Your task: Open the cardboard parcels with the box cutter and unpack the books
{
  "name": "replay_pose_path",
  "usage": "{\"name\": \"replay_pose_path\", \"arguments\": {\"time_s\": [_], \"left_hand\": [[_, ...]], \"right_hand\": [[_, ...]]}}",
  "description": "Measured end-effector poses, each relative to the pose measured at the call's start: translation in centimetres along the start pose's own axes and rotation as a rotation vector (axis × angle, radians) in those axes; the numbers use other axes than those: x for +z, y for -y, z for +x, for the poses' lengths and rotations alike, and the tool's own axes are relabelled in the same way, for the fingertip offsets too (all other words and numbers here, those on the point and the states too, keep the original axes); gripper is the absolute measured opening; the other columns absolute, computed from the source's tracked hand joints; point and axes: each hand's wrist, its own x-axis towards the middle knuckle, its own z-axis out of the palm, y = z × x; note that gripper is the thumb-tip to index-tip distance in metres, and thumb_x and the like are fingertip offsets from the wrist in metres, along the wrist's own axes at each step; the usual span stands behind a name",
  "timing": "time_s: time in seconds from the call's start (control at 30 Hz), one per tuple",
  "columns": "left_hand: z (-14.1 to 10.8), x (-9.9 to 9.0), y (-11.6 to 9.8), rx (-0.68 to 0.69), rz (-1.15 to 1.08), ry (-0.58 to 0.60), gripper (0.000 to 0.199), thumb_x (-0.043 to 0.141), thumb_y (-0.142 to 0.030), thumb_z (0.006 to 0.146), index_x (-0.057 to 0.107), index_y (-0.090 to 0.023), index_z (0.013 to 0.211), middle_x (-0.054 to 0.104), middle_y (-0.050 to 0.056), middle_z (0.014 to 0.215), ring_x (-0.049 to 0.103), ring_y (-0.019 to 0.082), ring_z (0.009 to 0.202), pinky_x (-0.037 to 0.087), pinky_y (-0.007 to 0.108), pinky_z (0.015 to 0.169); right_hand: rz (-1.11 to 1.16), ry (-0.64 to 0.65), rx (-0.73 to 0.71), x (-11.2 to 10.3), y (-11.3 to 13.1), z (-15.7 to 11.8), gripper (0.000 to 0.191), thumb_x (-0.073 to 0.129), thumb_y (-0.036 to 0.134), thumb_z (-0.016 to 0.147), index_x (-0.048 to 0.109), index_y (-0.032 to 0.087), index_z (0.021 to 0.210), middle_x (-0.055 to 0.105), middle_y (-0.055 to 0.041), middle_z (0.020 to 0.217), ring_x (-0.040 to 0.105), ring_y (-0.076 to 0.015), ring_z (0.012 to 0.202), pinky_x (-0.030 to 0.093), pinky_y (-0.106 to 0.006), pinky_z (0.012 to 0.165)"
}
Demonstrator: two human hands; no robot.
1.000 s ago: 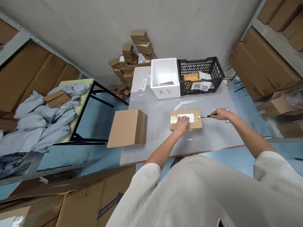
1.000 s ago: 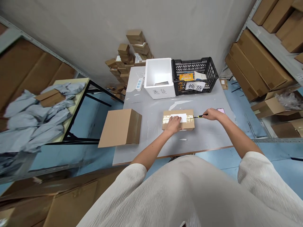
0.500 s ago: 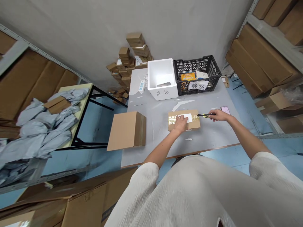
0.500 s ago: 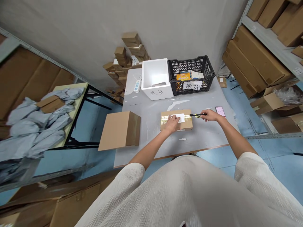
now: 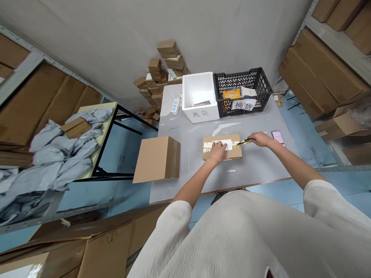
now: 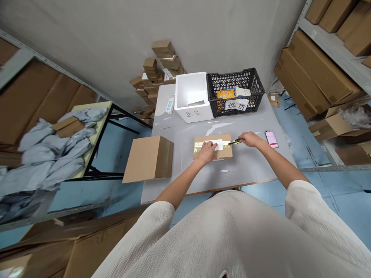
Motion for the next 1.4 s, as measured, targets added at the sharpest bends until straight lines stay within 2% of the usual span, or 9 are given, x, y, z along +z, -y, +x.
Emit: {"name": "replay_pose_path", "arguments": {"time_s": [0.1,0.2,0.33,0.47,0.73,0.93,1.07,1.27,1.4], "left_hand": [[-0.1,-0.1,0.0,-0.003,-0.012,-0.003,0.070,0.093,-0.039,0.085,0.058,-0.030,0.144,0.060,0.013,0.142,0.061,0.035,0.137,0.020,0.055,0.136],[-0.2,-0.2,-0.1,-0.012,-0.008,0.001,0.070,0.093,-0.040,0.085,0.058,-0.029,0.145,0.060,0.013,0.142,0.061,0.035,0.137,0.019,0.054,0.137],[-0.3,-0.4,-0.4,-0.037,-0.006,0.012,0.071,0.094,-0.041,0.085,0.059,-0.027,0.145,0.059,0.014,0.142,0.061,0.035,0.136,0.018,0.053,0.138],[-0.3,-0.4,-0.6,-0.063,-0.027,0.022,0.072,0.094,-0.041,0.084,0.059,-0.026,0.145,0.057,0.014,0.145,0.064,0.033,0.132,0.017,0.052,0.138],[-0.1,-0.2,-0.4,-0.039,-0.011,0.011,0.071,0.095,-0.041,0.084,0.060,-0.024,0.144,0.058,0.015,0.143,0.066,0.033,0.130,0.018,0.051,0.138],[-0.3,-0.2,-0.5,-0.035,0.012,0.002,0.071,0.094,-0.045,0.085,0.060,-0.026,0.144,0.059,0.014,0.142,0.067,0.033,0.127,0.021,0.053,0.137],[-0.2,-0.1,-0.6,-0.040,0.023,0.004,0.068,0.093,-0.042,0.085,0.059,-0.030,0.143,0.059,0.012,0.142,0.068,0.033,0.125,0.022,0.056,0.136],[-0.3,-0.2,-0.6,-0.038,-0.011,0.005,0.071,0.093,-0.042,0.085,0.057,-0.028,0.145,0.058,0.013,0.143,0.069,0.033,0.125,0.021,0.054,0.137],[-0.1,-0.3,-0.7,-0.040,-0.006,0.015,0.073,0.093,-0.041,0.085,0.056,-0.030,0.147,0.058,0.013,0.145,0.066,0.035,0.131,0.022,0.056,0.136]], "right_hand": [[-0.054,-0.008,-0.033,0.3,0.2,0.9,0.039,0.044,0.029,0.111,0.078,0.024,0.128,0.077,-0.0156,0.119,0.070,-0.0312,0.112,0.043,-0.038,0.091],[-0.004,-0.006,-0.029,0.7,-0.3,1.4,0.035,0.047,0.034,0.109,0.079,0.025,0.121,0.077,-0.0143,0.113,0.069,-0.0303,0.106,0.044,-0.037,0.089],[0.273,0.152,0.022,1.3,-1.6,1.1,0.034,0.052,0.050,0.106,0.076,0.027,0.099,0.071,-0.0039,0.086,0.061,-0.0226,0.077,0.042,-0.032,0.074],[0.512,0.214,0.039,2.0,-2.3,-0.1,0.038,0.056,0.059,0.099,0.069,0.025,0.089,0.060,0.0003,0.074,0.049,-0.0182,0.067,0.037,-0.030,0.065],[0.597,0.052,0.096,3.2,-0.8,-1.3,0.043,0.060,0.061,0.094,0.079,0.024,0.104,0.065,-0.0015,0.077,0.051,-0.0201,0.073,0.039,-0.031,0.069],[0.648,0.179,0.124,2.9,-0.7,-1.9,0.047,0.063,0.067,0.092,0.077,0.023,0.101,0.055,0.0010,0.070,0.045,-0.0163,0.063,0.033,-0.029,0.060],[0.635,0.105,0.103,2.7,-0.4,-1.7,0.047,0.063,0.068,0.091,0.076,0.023,0.094,0.056,0.0005,0.073,0.045,-0.0163,0.067,0.034,-0.029,0.063],[0.685,0.228,0.150,2.7,-0.9,-2.3,0.048,0.066,0.067,0.092,0.079,0.023,0.105,0.057,0.0001,0.074,0.046,-0.0154,0.063,0.034,-0.028,0.059],[0.700,0.144,0.152,3.0,-0.6,-2.2,0.051,0.067,0.068,0.091,0.080,0.022,0.107,0.060,-0.0003,0.074,0.047,-0.0156,0.065,0.036,-0.028,0.060]]}}
